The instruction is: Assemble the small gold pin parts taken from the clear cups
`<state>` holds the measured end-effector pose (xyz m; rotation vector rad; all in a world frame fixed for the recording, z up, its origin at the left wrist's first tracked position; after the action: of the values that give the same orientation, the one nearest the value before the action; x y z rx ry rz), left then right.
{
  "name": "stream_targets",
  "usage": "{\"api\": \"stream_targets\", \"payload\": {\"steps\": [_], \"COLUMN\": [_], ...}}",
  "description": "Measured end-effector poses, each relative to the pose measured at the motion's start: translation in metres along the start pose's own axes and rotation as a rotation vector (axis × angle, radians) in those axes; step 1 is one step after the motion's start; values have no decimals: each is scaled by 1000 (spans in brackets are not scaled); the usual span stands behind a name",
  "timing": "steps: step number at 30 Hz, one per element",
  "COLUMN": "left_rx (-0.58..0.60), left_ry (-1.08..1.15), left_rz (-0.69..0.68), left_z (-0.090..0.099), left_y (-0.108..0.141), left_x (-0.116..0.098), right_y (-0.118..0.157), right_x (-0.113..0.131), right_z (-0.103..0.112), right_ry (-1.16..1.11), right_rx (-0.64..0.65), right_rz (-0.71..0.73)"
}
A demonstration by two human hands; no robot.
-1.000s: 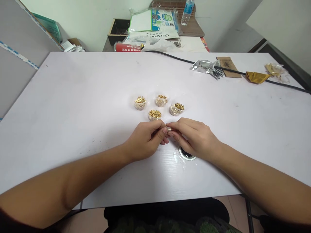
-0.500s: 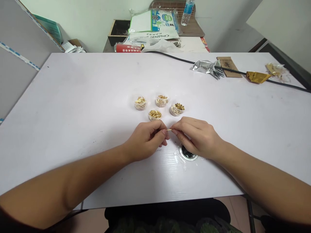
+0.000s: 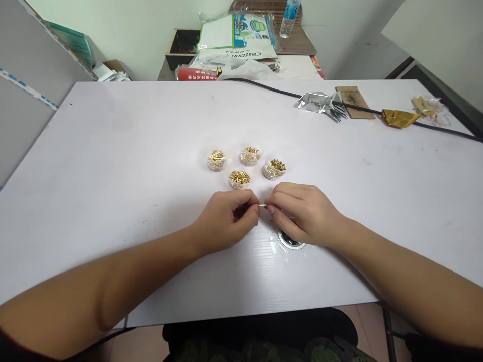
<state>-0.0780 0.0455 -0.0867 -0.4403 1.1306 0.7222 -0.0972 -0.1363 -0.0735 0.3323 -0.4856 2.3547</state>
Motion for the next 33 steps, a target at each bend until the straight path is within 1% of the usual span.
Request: {"api": "stream_targets", "payload": {"steps": [4, 6, 9, 13, 19, 25, 28, 33], "left_rx": [-48, -43, -15, 12, 37, 42, 43, 40], "left_ry": [-245, -351, -432, -436, -404, -377, -379, -374], "left_rz": [-118, -182, -221, -231, -206, -215, -225, -236], "left_z": [1, 2, 4, 6, 6, 5, 6, 4], "left_y": [1, 2, 2, 1, 1, 1, 0, 1], "left_x": [-4, -4, -1, 2, 3, 3, 4, 5], "right_y": [0, 0, 1, 0, -1, 0, 1, 2], "right_x": [-1, -1, -3, -5, -4, -6, -7, -8], "right_z": [-1, -1, -2, -3, -5, -10, -14, -16], "right_ry": [-31, -47, -89, -177, -250, -327, -345, -345], "right_rx": [-7, 0, 9, 22, 11, 2, -26, -31], "right_rz": [12, 13, 16, 4, -15, -59, -47, -40]}}
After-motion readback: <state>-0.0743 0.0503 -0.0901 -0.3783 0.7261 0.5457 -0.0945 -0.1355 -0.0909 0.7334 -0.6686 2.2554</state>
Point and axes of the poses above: each hand's wrist, its own y-axis away from the middle knuckle, its own z-axis out of the back of the hand, x = y × z, the point moved 2 cm from there along -y, towards the middle knuckle, and after that the axes turned 8 degrees about x, right-handed, at the moved point
